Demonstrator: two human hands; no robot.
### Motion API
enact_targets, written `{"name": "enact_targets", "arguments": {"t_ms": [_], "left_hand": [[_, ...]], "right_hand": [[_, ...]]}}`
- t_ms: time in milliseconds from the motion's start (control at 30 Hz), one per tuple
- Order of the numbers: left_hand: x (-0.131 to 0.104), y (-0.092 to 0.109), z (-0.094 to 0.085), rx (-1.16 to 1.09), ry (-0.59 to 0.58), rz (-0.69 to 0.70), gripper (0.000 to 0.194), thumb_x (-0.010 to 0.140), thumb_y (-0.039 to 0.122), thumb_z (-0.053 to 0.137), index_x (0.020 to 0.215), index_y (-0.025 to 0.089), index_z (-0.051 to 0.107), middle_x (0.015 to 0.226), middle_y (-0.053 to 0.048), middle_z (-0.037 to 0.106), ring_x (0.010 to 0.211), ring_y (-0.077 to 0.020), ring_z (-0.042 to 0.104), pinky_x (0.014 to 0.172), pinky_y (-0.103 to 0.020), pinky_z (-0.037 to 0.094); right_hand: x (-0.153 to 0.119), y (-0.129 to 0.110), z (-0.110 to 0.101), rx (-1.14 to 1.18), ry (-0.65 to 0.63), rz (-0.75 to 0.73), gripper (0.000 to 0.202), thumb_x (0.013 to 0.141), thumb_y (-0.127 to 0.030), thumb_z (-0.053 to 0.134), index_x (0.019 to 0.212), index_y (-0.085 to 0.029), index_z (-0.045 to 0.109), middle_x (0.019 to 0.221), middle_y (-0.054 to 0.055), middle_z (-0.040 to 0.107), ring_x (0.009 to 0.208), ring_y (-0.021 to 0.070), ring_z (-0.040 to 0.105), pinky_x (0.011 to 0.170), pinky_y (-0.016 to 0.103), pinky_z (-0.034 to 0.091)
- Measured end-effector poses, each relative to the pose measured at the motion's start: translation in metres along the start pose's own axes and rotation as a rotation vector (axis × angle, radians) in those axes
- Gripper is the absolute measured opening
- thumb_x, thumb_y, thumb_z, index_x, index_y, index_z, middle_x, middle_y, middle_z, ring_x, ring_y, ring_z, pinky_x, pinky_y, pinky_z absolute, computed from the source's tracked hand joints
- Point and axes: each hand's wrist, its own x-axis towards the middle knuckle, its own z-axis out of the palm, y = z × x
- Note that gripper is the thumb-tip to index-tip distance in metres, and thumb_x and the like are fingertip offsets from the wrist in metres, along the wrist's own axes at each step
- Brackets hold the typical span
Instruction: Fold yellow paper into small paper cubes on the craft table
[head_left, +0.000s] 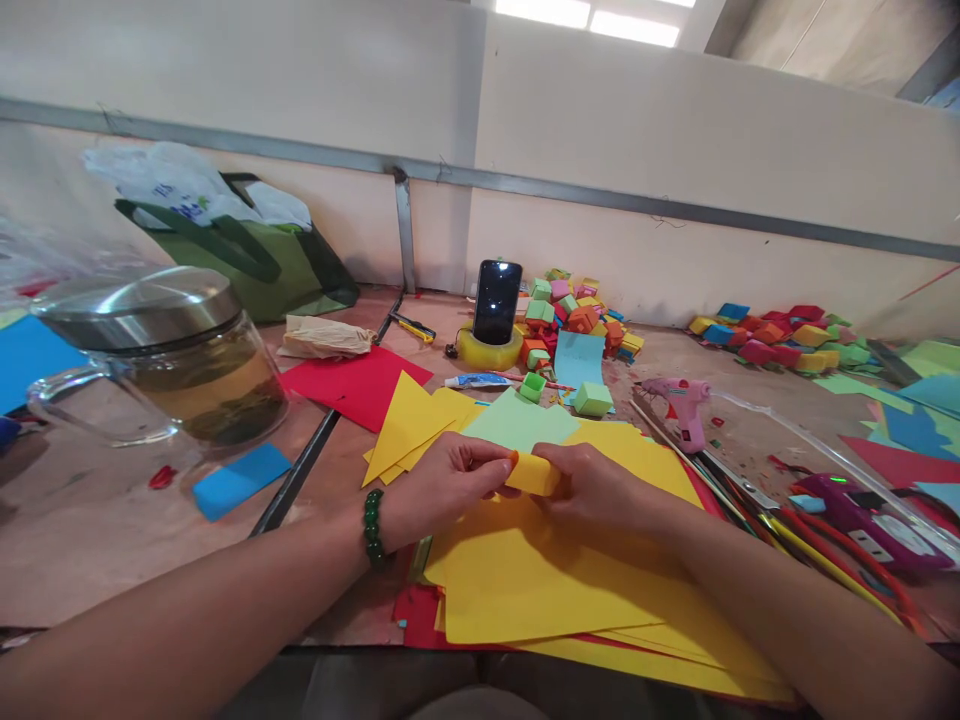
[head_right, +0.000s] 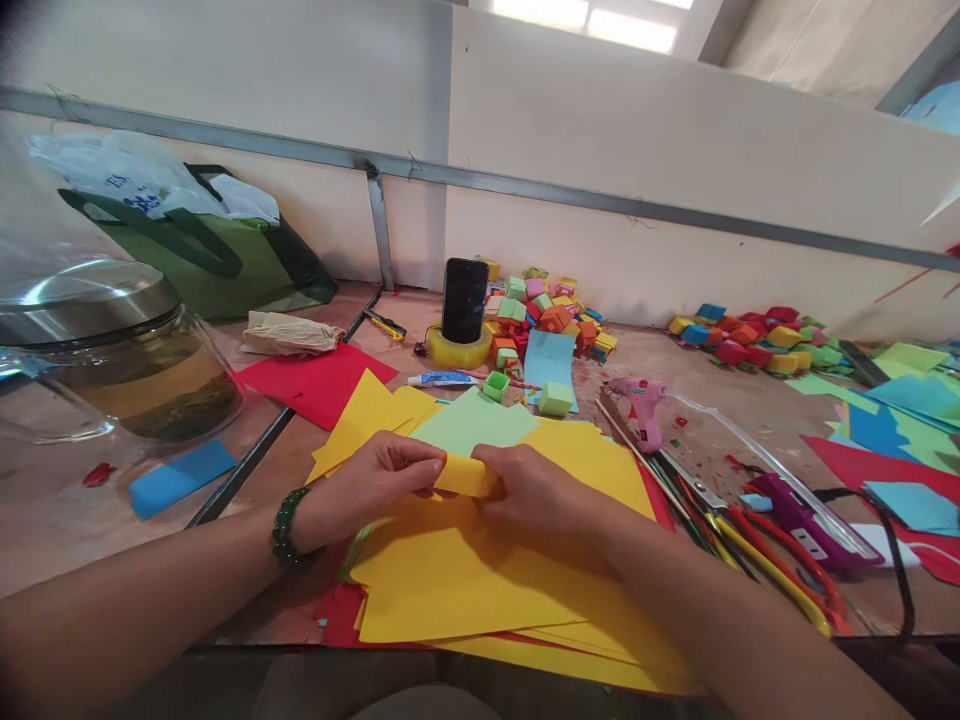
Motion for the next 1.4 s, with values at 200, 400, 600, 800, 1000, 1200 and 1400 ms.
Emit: {"name": "enact_targets", "arguments": {"t_ms": [200,400,600,800,1000,1200,1400], "left_hand": [[0.001,0.000,0.002,0.070,0.013,-0.031,0.021,0.067,0.021,0.056,0.049,0.013,0.062,0.050,0.002,0.058,0.052,-0.0089,0.051,0.051,-0.017,0.040],[0.001,-0.002,0.002,0.174,0.039,-0.048,0.019,0.064,0.023,0.053,0.052,0.012,0.063,0.050,0.000,0.060,0.048,-0.0080,0.047,0.047,-0.016,0.034],[-0.003,0.003,0.005,0.104,0.018,-0.015,0.033,0.069,0.035,0.056,0.044,0.016,0.047,0.045,0.002,0.048,0.050,-0.0105,0.052,0.048,-0.018,0.038],[0.000,-0.003,0.004,0.156,0.026,-0.044,0.029,0.069,0.038,0.063,0.054,0.013,0.059,0.053,-0.002,0.061,0.051,-0.0109,0.054,0.046,-0.018,0.035],[0.002,-0.007,0.004,0.133,0.048,-0.006,0.026,0.071,0.025,0.060,0.048,0.015,0.054,0.046,0.003,0.053,0.049,-0.0096,0.055,0.045,-0.016,0.034],[-0.001,-0.005,0.009,0.117,0.071,0.048,0.021,0.072,0.026,0.062,0.057,0.013,0.062,0.053,0.000,0.061,0.054,-0.0104,0.059,0.050,-0.017,0.041],[-0.001,-0.004,0.003,-0.131,0.015,0.027,0.025,0.066,0.037,0.072,0.074,0.013,0.069,0.073,-0.007,0.074,0.070,-0.0164,0.070,0.066,-0.023,0.052]], "right_hand": [[-0.003,-0.012,-0.003,-0.076,-0.098,0.051,0.013,0.070,-0.016,0.053,0.081,-0.019,0.059,0.066,-0.002,0.061,0.055,0.0095,0.049,0.047,0.018,0.029],[-0.003,-0.012,-0.003,-0.120,-0.132,0.059,0.011,0.070,-0.017,0.056,0.081,-0.018,0.055,0.065,-0.001,0.061,0.052,0.0095,0.048,0.045,0.019,0.026],[-0.004,-0.013,-0.004,-0.105,-0.141,0.057,0.012,0.070,-0.017,0.059,0.081,-0.018,0.055,0.061,-0.002,0.058,0.049,0.0087,0.046,0.044,0.019,0.025],[-0.004,-0.011,-0.003,-0.151,-0.141,0.066,0.016,0.070,-0.019,0.059,0.087,-0.018,0.058,0.063,-0.001,0.060,0.050,0.0095,0.045,0.045,0.020,0.026],[-0.003,-0.011,-0.011,-0.065,-0.141,-0.057,0.044,0.068,-0.051,0.071,0.093,-0.016,0.060,0.077,0.002,0.063,0.065,0.0137,0.052,0.056,0.023,0.035],[0.001,-0.007,-0.009,0.424,-0.123,-0.046,0.049,0.078,-0.063,0.057,0.076,-0.015,0.060,0.066,0.001,0.059,0.057,0.0114,0.054,0.053,0.022,0.042],[0.003,-0.004,-0.016,0.673,-0.074,-0.062,0.049,0.074,-0.063,0.064,0.077,-0.014,0.061,0.069,0.001,0.058,0.059,0.0092,0.055,0.056,0.021,0.050]]}}
